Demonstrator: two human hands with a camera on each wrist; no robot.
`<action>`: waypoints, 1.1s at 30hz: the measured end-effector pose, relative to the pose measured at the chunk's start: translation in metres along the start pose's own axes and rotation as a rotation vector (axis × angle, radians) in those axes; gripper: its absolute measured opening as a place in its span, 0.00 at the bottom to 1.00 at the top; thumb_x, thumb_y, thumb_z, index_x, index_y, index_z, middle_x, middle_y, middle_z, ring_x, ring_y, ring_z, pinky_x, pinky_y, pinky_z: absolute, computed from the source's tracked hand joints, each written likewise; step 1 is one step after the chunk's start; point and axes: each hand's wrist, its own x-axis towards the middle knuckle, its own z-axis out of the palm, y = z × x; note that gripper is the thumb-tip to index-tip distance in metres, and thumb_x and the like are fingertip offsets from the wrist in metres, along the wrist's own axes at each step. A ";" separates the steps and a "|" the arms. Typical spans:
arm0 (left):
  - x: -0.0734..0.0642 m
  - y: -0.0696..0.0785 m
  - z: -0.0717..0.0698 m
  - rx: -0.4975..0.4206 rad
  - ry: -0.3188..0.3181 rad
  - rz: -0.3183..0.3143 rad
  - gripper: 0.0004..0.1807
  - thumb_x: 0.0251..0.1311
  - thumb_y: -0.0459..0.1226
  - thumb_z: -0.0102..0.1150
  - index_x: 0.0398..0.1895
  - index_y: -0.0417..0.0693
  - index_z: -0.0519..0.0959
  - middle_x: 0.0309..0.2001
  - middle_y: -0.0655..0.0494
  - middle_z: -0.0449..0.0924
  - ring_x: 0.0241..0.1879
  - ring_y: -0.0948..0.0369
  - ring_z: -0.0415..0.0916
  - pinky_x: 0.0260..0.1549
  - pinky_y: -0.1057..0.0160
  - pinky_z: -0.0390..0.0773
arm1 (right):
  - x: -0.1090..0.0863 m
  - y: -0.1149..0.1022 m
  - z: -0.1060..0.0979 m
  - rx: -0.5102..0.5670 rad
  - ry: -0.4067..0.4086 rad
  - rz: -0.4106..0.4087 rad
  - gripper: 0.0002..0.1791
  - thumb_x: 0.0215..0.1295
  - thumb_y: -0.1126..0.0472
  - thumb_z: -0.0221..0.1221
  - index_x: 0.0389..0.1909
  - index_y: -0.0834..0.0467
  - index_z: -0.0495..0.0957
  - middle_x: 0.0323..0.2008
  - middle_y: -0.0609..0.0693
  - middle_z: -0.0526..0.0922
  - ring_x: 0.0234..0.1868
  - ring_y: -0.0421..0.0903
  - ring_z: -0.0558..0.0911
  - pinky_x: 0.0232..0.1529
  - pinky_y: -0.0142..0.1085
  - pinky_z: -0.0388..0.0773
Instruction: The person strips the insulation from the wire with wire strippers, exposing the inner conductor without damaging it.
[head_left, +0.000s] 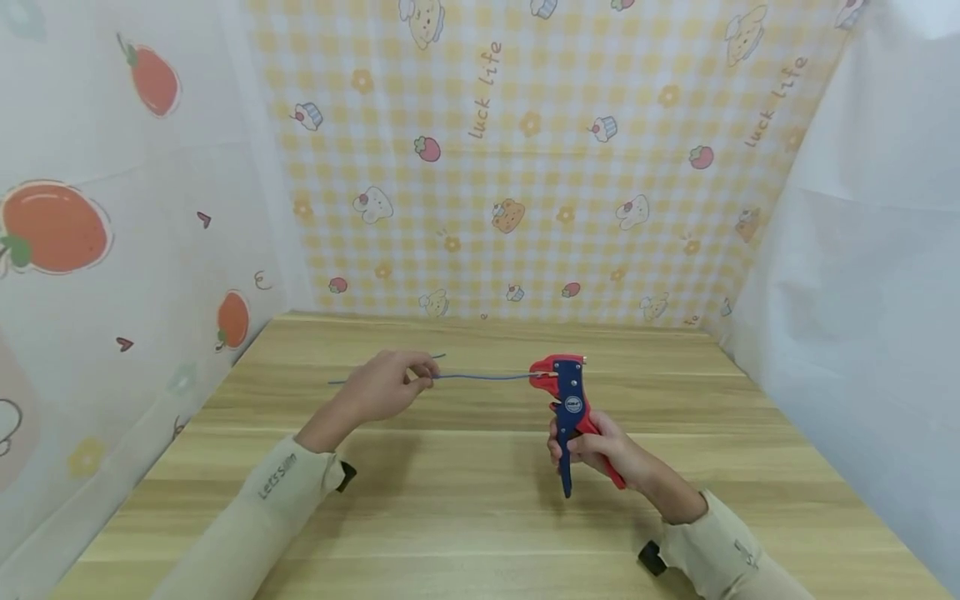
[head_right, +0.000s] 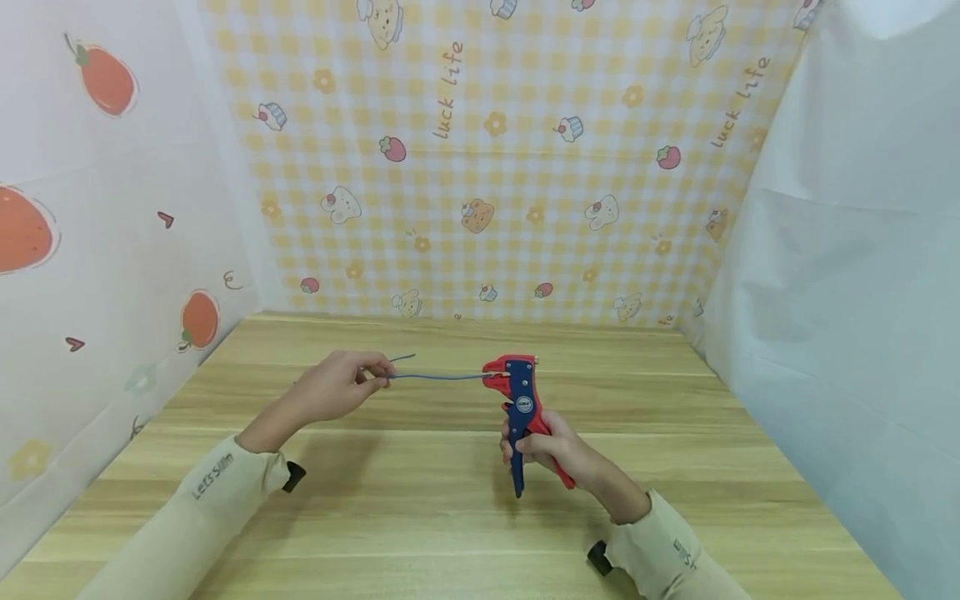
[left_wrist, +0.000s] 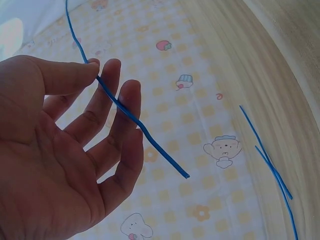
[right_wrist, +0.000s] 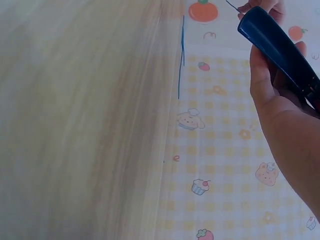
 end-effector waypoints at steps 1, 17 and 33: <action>-0.001 0.000 0.000 0.000 0.001 -0.005 0.07 0.70 0.38 0.57 0.45 0.55 0.83 0.45 0.54 0.85 0.36 0.58 0.84 0.21 0.63 0.76 | 0.000 0.000 0.001 0.004 -0.001 0.001 0.19 0.66 0.76 0.42 0.57 0.64 0.61 0.43 0.53 0.76 0.45 0.45 0.78 0.52 0.42 0.78; -0.002 -0.005 0.002 -0.012 -0.004 -0.011 0.07 0.70 0.37 0.57 0.45 0.56 0.82 0.45 0.54 0.85 0.35 0.58 0.83 0.22 0.62 0.76 | 0.003 0.000 0.007 0.055 0.016 0.041 0.14 0.69 0.73 0.40 0.53 0.63 0.63 0.39 0.53 0.78 0.41 0.47 0.83 0.51 0.45 0.80; 0.001 -0.010 0.004 -0.001 -0.008 -0.039 0.07 0.70 0.38 0.57 0.44 0.58 0.82 0.45 0.56 0.85 0.36 0.59 0.83 0.20 0.62 0.74 | 0.009 0.003 0.008 0.028 0.061 0.049 0.10 0.72 0.69 0.41 0.43 0.62 0.72 0.32 0.49 0.80 0.32 0.43 0.83 0.41 0.38 0.82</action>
